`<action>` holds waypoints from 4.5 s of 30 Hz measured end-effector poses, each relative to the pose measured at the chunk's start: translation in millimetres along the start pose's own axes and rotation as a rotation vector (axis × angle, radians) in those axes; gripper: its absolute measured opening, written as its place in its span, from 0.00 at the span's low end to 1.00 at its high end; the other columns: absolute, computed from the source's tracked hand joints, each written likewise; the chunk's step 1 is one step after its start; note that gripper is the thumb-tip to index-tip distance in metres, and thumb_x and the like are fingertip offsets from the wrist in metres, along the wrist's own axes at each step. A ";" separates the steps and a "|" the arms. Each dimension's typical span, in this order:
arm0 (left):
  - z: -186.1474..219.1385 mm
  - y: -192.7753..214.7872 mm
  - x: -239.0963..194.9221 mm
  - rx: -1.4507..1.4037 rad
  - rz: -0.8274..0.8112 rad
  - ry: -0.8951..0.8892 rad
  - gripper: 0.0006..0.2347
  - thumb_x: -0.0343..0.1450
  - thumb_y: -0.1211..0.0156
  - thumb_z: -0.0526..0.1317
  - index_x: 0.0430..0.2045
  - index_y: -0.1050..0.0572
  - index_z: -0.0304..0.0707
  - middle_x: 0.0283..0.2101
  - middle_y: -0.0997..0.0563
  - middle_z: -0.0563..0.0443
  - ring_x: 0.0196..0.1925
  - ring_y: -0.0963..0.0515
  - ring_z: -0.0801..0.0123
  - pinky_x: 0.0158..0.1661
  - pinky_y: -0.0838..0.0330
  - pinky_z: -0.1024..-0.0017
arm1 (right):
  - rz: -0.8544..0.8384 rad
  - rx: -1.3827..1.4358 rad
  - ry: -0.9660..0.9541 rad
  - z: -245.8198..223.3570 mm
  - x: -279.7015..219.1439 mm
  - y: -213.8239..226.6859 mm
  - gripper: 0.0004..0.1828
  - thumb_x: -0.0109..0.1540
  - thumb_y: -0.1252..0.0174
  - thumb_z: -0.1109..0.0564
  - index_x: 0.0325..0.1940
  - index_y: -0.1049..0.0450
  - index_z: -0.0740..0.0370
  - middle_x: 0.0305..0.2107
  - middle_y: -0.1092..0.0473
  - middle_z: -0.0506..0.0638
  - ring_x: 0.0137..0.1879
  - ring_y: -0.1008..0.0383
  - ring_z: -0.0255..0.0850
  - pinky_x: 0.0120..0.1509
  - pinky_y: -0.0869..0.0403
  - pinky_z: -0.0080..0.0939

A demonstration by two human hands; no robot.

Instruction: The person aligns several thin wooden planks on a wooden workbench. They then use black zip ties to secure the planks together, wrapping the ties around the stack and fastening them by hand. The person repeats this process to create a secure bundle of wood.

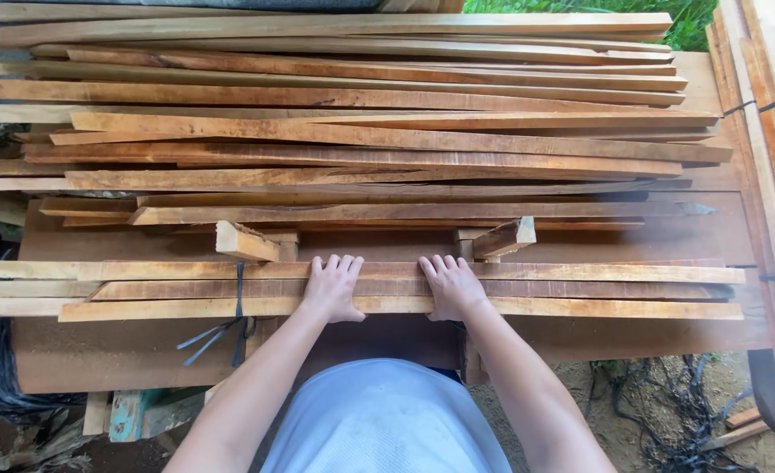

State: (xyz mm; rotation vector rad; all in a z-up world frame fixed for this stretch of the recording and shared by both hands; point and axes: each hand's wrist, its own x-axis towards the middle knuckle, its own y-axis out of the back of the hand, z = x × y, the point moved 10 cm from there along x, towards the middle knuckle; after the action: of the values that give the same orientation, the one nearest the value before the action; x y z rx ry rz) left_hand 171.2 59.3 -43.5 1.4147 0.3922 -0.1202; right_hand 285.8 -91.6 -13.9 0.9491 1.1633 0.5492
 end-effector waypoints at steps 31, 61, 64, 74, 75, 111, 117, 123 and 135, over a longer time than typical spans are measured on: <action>38.3 15.8 -85.0 -0.030 0.246 0.102 0.49 0.53 0.29 0.68 0.66 0.41 0.42 0.67 0.38 0.47 0.70 0.42 0.54 0.69 0.58 0.37 | 0.471 0.231 -0.279 -41.0 -63.1 -7.5 0.58 0.42 0.31 0.23 0.70 0.35 0.52 0.65 0.34 0.44 0.72 0.38 0.42 0.75 0.42 0.52; 50.7 -1.0 -93.8 0.005 0.326 -0.006 0.36 0.50 0.28 0.58 0.52 0.33 0.47 0.47 0.28 0.56 0.51 0.28 0.65 0.50 0.38 0.62 | 0.501 0.228 -0.075 -43.5 -85.1 4.2 0.47 0.37 0.32 0.24 0.53 0.30 0.47 0.39 0.29 0.42 0.51 0.26 0.39 0.60 0.31 0.42; 52.5 -0.8 -93.3 -0.008 0.322 0.007 0.37 0.50 0.28 0.57 0.53 0.32 0.47 0.49 0.28 0.57 0.53 0.28 0.66 0.52 0.38 0.62 | 0.522 0.229 -0.061 -43.4 -92.6 19.2 0.47 0.41 0.35 0.19 0.54 0.29 0.49 0.41 0.28 0.42 0.53 0.27 0.38 0.63 0.33 0.42; 47.6 -3.9 -97.1 -0.003 0.374 0.009 0.38 0.49 0.29 0.57 0.54 0.33 0.46 0.52 0.28 0.55 0.56 0.28 0.64 0.54 0.37 0.61 | 0.569 0.393 -0.295 -21.6 -64.2 -17.7 0.25 0.64 0.51 0.25 0.28 0.23 0.39 0.23 0.26 0.37 0.37 0.21 0.35 0.52 0.29 0.39; 49.4 -1.6 -93.8 0.009 0.393 0.003 0.39 0.48 0.29 0.57 0.55 0.32 0.46 0.51 0.28 0.54 0.55 0.28 0.64 0.54 0.37 0.60 | 0.621 0.353 -0.317 -17.2 -65.6 -16.4 0.25 0.64 0.50 0.25 0.26 0.24 0.38 0.22 0.26 0.36 0.35 0.21 0.34 0.53 0.30 0.38; -2.0 22.4 -106.0 -0.366 0.440 0.303 0.12 0.70 0.51 0.49 0.17 0.25 0.55 0.24 0.19 0.59 0.36 0.19 0.65 0.43 0.32 0.66 | -0.604 0.659 -0.226 -64.1 -25.3 -30.9 0.41 0.65 0.72 0.27 0.67 0.28 0.47 0.65 0.32 0.58 0.75 0.39 0.55 0.78 0.39 0.56; -1.0 31.1 -114.1 -0.471 0.489 0.332 0.08 0.71 0.47 0.47 0.25 0.20 0.55 0.31 0.16 0.61 0.41 0.18 0.67 0.49 0.32 0.66 | -0.701 0.784 -0.174 -32.0 0.5 -75.4 0.46 0.62 0.58 0.17 0.63 0.24 0.52 0.64 0.32 0.59 0.75 0.39 0.51 0.79 0.40 0.50; 8.7 75.9 -186.1 -1.043 0.906 0.537 0.04 0.69 0.41 0.34 0.27 0.19 0.34 0.30 0.15 0.52 0.29 0.19 0.70 0.30 0.25 0.77 | -0.952 0.689 -0.210 -28.3 -4.2 -109.6 0.59 0.52 0.71 0.12 0.75 0.38 0.49 0.74 0.45 0.50 0.79 0.45 0.52 0.80 0.46 0.66; 72.3 -47.8 -164.6 -2.580 0.215 1.411 0.39 0.69 0.47 0.57 0.68 0.52 0.26 0.68 0.39 0.20 0.73 0.38 0.33 0.68 0.44 0.35 | -1.245 0.706 -0.086 -71.3 2.0 -105.6 0.67 0.44 0.72 0.09 0.81 0.56 0.38 0.78 0.58 0.48 0.82 0.58 0.59 0.78 0.55 0.75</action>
State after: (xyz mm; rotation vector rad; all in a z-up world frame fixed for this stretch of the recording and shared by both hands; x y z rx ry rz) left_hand 17.2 -43.6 -25.5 -1.2868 0.8777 1.2096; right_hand 209.0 -120.5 -111.4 0.6125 1.6301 -0.9413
